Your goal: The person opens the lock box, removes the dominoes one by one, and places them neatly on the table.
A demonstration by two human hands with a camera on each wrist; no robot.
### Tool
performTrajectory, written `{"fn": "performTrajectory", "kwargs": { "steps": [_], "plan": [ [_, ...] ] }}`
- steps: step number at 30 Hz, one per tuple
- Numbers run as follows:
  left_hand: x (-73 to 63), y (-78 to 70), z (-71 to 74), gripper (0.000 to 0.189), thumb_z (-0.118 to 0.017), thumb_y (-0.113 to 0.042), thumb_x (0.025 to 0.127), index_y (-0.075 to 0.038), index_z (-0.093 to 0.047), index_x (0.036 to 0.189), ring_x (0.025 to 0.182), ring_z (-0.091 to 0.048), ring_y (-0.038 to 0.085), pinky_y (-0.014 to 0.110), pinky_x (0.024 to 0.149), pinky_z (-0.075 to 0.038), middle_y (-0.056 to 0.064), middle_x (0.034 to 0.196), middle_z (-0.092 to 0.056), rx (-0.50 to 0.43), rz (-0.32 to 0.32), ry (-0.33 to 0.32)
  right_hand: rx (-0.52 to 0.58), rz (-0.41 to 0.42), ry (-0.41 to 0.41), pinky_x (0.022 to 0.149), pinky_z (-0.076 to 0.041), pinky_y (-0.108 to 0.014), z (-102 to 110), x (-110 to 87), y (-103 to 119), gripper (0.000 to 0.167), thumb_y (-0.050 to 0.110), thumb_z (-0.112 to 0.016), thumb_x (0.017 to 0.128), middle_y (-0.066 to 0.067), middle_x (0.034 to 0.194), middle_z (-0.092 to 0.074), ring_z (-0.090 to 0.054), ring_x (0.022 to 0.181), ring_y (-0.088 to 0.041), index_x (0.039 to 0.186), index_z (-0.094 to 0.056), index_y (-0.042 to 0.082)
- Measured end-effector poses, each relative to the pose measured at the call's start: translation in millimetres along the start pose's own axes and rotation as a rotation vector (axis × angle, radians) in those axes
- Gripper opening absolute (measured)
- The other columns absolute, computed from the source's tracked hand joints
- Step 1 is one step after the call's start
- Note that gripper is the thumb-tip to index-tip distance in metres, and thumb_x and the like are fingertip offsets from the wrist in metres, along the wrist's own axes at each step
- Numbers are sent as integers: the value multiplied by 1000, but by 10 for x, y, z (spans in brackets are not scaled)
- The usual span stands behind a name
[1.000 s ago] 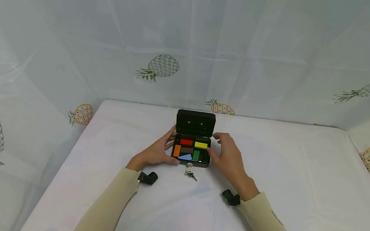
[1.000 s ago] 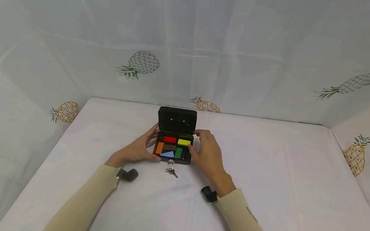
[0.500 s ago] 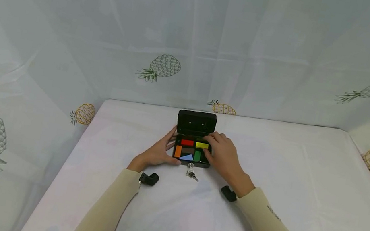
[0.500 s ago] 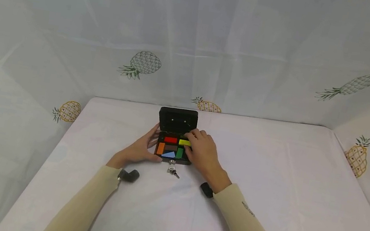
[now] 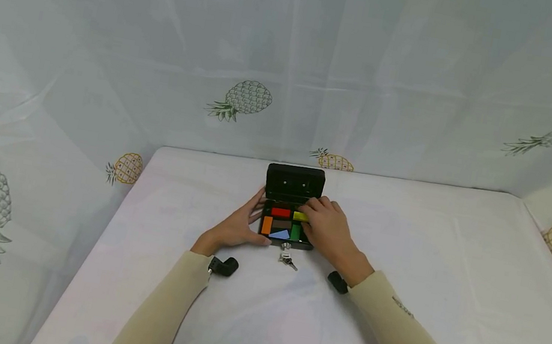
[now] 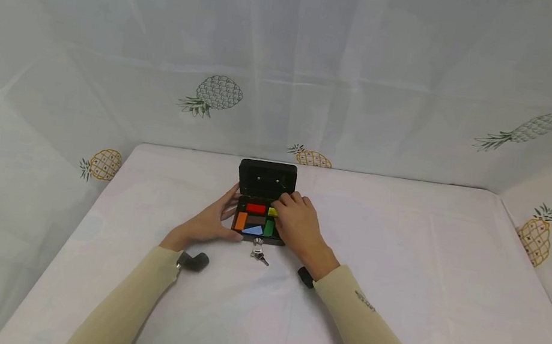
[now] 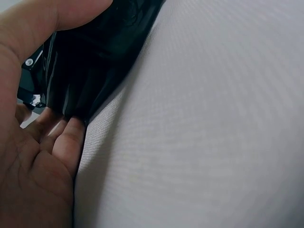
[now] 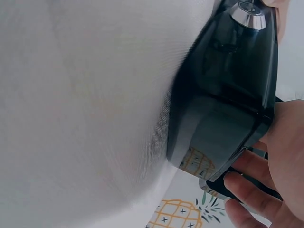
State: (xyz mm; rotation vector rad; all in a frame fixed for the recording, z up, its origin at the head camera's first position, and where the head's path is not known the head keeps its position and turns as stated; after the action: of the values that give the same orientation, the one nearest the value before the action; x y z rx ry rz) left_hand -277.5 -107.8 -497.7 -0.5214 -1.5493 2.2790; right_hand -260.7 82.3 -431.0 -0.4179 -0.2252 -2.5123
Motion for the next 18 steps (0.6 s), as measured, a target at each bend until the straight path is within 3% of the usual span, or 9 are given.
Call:
{"fn": "performTrajectory", "kwargs": {
  "steps": [18],
  "plan": [
    [18, 29, 3, 133, -93, -10, 82, -31, 3, 171, 158, -32, 33, 41, 128, -33, 12, 173, -22, -2, 18, 2, -149, 18, 88, 88, -56, -40, -85, 74, 66, 20, 13, -84, 91, -8, 109, -79, -59, 102, -27, 110, -82, 8]
  ]
}}
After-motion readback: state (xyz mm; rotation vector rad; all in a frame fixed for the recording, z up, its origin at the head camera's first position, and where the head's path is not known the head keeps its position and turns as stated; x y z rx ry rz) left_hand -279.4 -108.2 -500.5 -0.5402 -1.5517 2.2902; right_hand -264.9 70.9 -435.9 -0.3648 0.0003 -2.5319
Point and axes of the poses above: each hand's wrist, its own x-axis towards the middle knuckle, its own z-axis out of the back of the hand, y = z × x, the point moved 7 cm from there along x, towards the middle knuckle
